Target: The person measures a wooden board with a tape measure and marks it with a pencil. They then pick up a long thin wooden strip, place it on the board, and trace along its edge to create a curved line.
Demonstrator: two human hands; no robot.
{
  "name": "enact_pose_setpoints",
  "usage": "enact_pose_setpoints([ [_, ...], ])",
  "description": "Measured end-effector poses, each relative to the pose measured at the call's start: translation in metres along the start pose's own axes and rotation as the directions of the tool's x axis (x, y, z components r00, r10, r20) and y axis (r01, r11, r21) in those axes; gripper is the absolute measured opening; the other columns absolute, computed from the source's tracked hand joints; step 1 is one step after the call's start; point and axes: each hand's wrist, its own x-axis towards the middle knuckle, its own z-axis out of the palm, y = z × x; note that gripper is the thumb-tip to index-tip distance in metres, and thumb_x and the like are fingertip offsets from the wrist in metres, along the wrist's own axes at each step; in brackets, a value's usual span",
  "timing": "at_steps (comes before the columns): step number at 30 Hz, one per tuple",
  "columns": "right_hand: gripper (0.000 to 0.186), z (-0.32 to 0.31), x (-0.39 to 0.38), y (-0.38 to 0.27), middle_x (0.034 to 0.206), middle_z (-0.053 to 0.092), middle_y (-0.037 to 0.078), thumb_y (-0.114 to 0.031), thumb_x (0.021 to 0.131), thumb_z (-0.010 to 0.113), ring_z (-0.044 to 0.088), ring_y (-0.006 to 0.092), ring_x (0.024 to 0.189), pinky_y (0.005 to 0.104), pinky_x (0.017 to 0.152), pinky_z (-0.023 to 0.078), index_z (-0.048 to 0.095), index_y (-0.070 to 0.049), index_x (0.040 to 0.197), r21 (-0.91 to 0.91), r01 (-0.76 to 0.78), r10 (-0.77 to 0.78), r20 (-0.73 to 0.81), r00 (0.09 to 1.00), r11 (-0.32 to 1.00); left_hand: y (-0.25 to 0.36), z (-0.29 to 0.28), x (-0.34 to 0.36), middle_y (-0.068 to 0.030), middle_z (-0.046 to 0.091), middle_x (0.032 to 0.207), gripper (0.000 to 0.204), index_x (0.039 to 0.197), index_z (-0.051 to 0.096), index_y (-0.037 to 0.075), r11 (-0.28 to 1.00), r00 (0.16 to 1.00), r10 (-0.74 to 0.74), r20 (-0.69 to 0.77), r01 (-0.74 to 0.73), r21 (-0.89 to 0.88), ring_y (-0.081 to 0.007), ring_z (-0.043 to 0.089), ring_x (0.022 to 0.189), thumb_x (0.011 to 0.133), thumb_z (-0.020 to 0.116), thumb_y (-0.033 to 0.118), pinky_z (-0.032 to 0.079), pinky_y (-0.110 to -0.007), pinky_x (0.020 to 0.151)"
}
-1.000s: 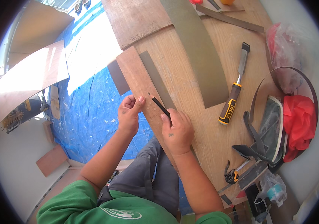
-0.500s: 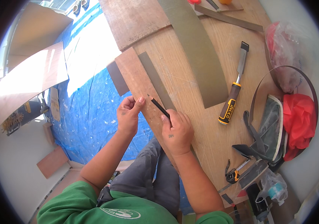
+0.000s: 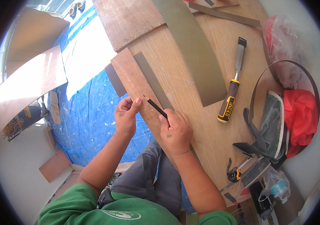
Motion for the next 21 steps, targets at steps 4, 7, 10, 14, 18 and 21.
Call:
enact_pose_setpoints([
  [4,0.018,-0.001,0.001,-0.001,0.088,0.071,0.011,-0.014,0.089,0.078,0.066,0.0347,0.086,0.0459,0.075,0.053,0.073,-0.006,0.104,-0.005,0.003,-0.003,0.006,1.000,1.000,0.000,0.001,0.000,-0.0082,0.076,0.103,0.034,0.117,0.067,-0.004,1.000,1.000,0.010,-0.001,-0.010,-0.004,-0.0124,0.069,0.093,0.100,0.079,0.023,0.054,-0.028,0.089],
  [7,0.018,-0.001,0.001,-0.001,0.090,0.072,0.011,-0.014,0.089,0.078,0.067,0.0350,0.087,0.0462,0.076,0.053,0.073,-0.006,0.104,-0.012,0.002,-0.002,0.001,1.000,1.000,0.001,0.003,0.000,-0.0131,0.073,0.117,0.038,0.124,0.064,-0.004,0.999,1.000,-0.009,-0.027,0.010,0.044,-0.0154,0.067,0.104,0.098,0.080,0.018,0.054,-0.032,0.094],
  [10,0.018,-0.001,0.001,-0.002,0.090,0.072,0.012,-0.014,0.089,0.077,0.067,0.0355,0.088,0.0468,0.076,0.053,0.072,-0.005,0.104,-0.015,-0.012,0.012,0.006,1.000,1.000,0.012,0.007,-0.009,-0.0210,0.061,0.140,0.057,0.137,0.059,-0.003,0.754,0.905,0.422,-0.059,-0.315,0.577,-0.0247,0.058,0.128,0.090,0.082,0.019,0.045,-0.044,0.110],
  [14,0.020,0.000,0.001,-0.003,0.091,0.072,0.012,-0.016,0.090,0.077,0.067,0.0361,0.089,0.0477,0.077,0.052,0.072,-0.005,0.105,-0.008,-0.036,0.036,0.018,0.999,0.999,0.046,0.006,-0.021,-0.0260,0.038,0.164,0.090,0.153,0.049,-0.003,0.094,0.796,0.380,0.471,-0.540,0.836,-0.0387,0.030,0.155,0.080,0.082,0.035,0.016,-0.057,0.129],
  [18,0.019,0.000,0.000,-0.006,0.093,0.073,0.013,-0.017,0.091,0.075,0.067,0.0373,0.091,0.0477,0.078,0.053,0.072,-0.004,0.106,0.022,-0.049,0.048,0.027,0.998,0.999,0.062,0.009,-0.029,-0.0259,0.031,0.170,0.111,0.159,0.039,-0.007,-0.025,0.820,0.149,0.553,-0.556,0.831,-0.0432,0.018,0.162,0.077,0.082,0.054,0.003,-0.060,0.130],
  [21,0.021,-0.010,0.004,-0.019,0.098,0.074,0.016,-0.017,0.096,0.071,0.068,0.0381,0.095,0.0468,0.083,0.054,0.071,-0.001,0.110,0.073,-0.112,0.105,0.094,0.990,0.991,0.057,0.020,-0.034,-0.0294,0.022,0.173,0.127,0.160,0.033,-0.011,-0.096,0.853,0.094,0.513,-0.505,0.858,-0.0457,0.011,0.163,0.072,0.085,0.064,0.001,-0.062,0.130],
])
